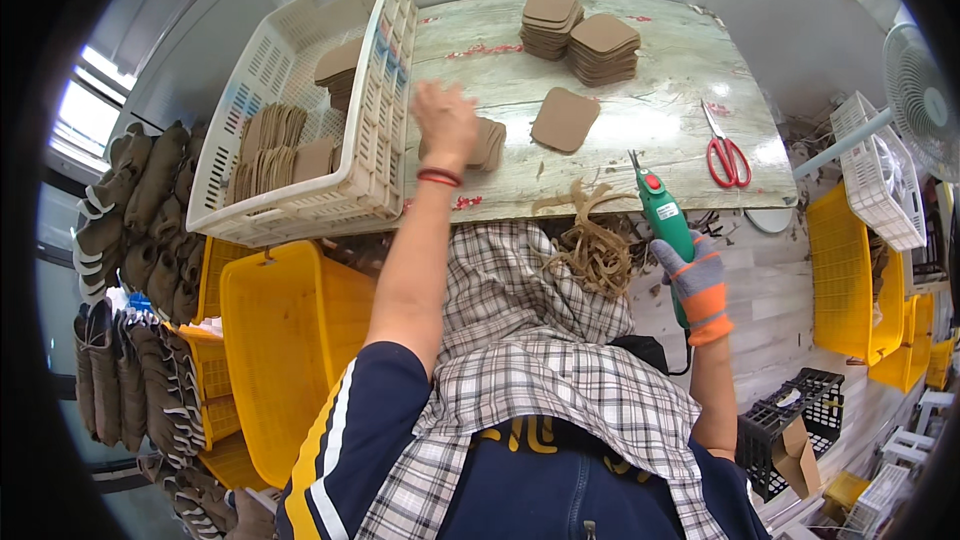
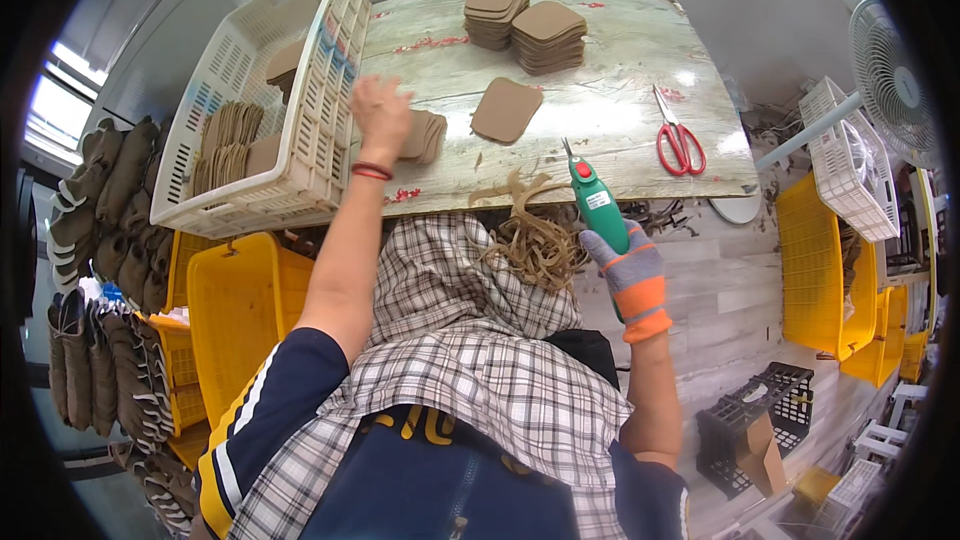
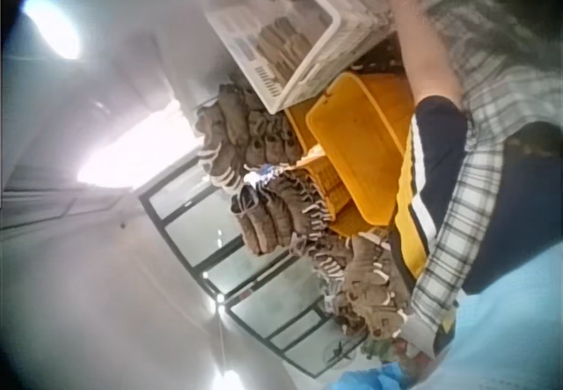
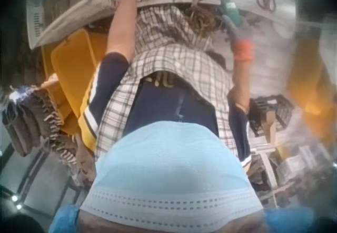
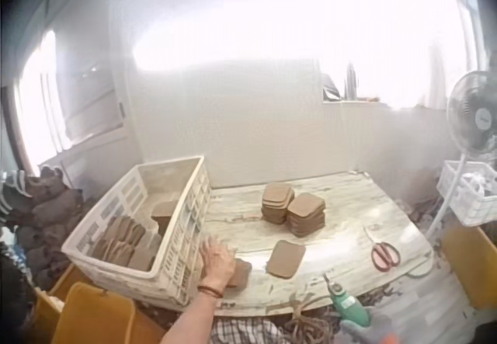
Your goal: The person uses a rotary tool to trim the edges of stacked square cardboard pieces. They repeatedly pick up a piece, run the tool along its perimeter, and place the trimmed piece into a white basket. The workspace includes a table with stacks of cardboard, a pair of scissors, and a fan.
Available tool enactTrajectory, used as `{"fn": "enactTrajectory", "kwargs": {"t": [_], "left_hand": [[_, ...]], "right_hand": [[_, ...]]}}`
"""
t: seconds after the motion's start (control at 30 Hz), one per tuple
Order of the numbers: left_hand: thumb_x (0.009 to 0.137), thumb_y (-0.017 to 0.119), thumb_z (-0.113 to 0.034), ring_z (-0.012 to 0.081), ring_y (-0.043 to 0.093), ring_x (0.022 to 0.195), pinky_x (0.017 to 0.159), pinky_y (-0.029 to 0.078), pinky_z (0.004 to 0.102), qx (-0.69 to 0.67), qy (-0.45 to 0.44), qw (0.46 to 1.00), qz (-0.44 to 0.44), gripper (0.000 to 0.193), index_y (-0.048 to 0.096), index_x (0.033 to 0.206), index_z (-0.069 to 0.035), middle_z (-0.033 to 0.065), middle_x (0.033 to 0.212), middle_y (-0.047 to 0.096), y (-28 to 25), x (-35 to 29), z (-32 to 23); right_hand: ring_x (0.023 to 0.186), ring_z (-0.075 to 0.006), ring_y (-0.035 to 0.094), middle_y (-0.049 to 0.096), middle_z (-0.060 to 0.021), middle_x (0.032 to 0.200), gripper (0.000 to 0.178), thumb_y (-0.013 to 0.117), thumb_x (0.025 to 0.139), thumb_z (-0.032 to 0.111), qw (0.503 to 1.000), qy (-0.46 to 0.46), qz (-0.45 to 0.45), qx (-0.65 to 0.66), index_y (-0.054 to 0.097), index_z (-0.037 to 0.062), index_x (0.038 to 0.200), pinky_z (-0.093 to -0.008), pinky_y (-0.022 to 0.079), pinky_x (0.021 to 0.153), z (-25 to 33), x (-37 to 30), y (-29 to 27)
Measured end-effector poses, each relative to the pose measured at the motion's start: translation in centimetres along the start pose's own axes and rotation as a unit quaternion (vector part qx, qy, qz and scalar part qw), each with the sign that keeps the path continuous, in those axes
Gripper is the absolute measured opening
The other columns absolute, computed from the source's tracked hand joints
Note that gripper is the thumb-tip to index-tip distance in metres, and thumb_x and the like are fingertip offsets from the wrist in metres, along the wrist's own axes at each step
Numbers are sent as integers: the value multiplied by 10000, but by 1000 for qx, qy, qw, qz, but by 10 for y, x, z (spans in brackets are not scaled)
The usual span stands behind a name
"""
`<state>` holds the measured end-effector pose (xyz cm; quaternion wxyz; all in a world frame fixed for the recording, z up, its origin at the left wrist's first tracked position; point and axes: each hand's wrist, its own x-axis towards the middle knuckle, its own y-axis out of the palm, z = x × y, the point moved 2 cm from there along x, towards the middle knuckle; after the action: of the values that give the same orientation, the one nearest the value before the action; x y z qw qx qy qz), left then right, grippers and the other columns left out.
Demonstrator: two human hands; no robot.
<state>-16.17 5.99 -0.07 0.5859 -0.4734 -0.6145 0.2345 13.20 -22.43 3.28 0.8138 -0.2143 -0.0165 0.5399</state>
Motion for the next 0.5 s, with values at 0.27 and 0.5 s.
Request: {"fn": "enactTrajectory", "kwargs": {"t": [0.27,0.5], "left_hand": [[767,678,-347,357,247,1309,1079,128,544,-54,-49,994,81,547,554,1127,44,202,1330,396,44,-40,-116],[645,749,-130,276,472,991,912,351,374,-244,-76,966,-43,356,606,964,-64,99,1019,510,63,-55,-113]], "right_hand": [[529,-88,497,603,-34,699,436,755,769,350,999,3,-5,-38,612,17,1010,-257,424,507,-8,8,10],[558,-92,509,599,-30,677,437,757,763,342,999,-5,-23,-40,615,9,1008,-259,429,533,4,13,12]]}}
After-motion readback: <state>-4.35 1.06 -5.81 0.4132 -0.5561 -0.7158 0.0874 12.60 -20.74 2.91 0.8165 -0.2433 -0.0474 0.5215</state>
